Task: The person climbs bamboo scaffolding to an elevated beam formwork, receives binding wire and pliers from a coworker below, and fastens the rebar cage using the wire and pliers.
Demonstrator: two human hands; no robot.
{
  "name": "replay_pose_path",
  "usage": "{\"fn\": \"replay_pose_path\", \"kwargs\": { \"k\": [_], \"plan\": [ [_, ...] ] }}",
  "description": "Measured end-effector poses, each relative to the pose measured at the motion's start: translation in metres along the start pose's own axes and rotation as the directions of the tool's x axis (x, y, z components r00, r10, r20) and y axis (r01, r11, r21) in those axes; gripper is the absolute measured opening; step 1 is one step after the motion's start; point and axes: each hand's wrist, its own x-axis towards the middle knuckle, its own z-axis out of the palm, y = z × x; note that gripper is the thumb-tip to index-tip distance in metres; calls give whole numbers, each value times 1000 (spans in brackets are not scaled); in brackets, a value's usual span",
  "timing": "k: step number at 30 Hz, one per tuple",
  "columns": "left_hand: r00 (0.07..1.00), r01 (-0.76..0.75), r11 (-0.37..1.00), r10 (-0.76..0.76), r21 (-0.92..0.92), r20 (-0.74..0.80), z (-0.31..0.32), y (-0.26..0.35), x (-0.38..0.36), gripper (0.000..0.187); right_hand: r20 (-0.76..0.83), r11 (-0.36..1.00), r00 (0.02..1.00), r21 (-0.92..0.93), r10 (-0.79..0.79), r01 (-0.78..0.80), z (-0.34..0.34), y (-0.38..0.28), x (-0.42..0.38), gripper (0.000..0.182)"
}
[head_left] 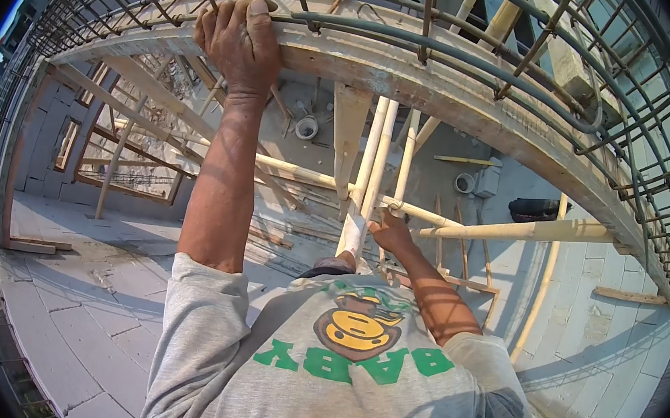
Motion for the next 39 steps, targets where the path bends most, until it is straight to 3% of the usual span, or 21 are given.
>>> {"fn": "replay_pose_path", "kwargs": {
  "k": [3,6,7,11,15,16,21,24,25,27,28,29,31,33,36,39],
  "plan": [
    [995,20,1000,-22,18,94,-7,3,3,39,-167,996,986,75,-31,44,10,19,-3,68],
    [996,21,1000,-19,-21,93,-3,-4,2,40,-284,974,951,220,122,-59,28,45,-3,68],
    [995,18,1000,-17,-8,102,-2,-8,0,41,-255,962,945,230,205,-147,30,52,-5,68],
    [991,-4,1000,3,12,130,1,-13,0,44,-232,913,922,343,310,-221,22,58,-27,65],
    [987,-52,996,40,74,156,6,-33,2,47,-337,935,922,348,192,-68,30,61,-45,63],
    [990,-47,997,38,63,138,8,-35,1,47,-316,902,919,424,236,-86,24,55,-53,62],
    [992,-30,996,20,80,122,10,-30,1,50,-251,891,920,418,301,-178,19,62,-87,67],
    [985,56,996,-68,75,160,11,-29,0,50,-325,901,890,395,321,-181,-10,68,-94,54],
    [990,10,994,-26,109,138,11,-27,-2,49,-425,886,857,459,291,-73,-28,69,-91,50],
    [986,33,993,-51,117,157,10,-23,-2,47,-595,823,763,546,252,154,-82,46,-109,42],
    [982,43,992,-64,121,175,8,-21,-2,47,-759,873,633,404,153,273,-118,24,-127,38],
    [975,68,994,-85,88,204,6,-20,0,42,-879,900,474,242,45,362,-157,1,-145,33],
    [952,133,985,-157,106,264,1,-13,5,40,-953,876,-5,-282,-304,391,-220,-24,-161,28],
    [935,204,973,-226,108,273,0,-6,8,39,-867,849,-250,-483,-431,212,-262,-42,-171,28],
    [931,243,959,-272,143,244,-5,8,11,40,-763,835,-444,-548,-470,58,-307,-48,-171,29],
    [941,224,960,-258,168,218,-6,9,8,39,-826,886,-322,-438,-463,-153,-330,-42,-172,29]
  ]
}}
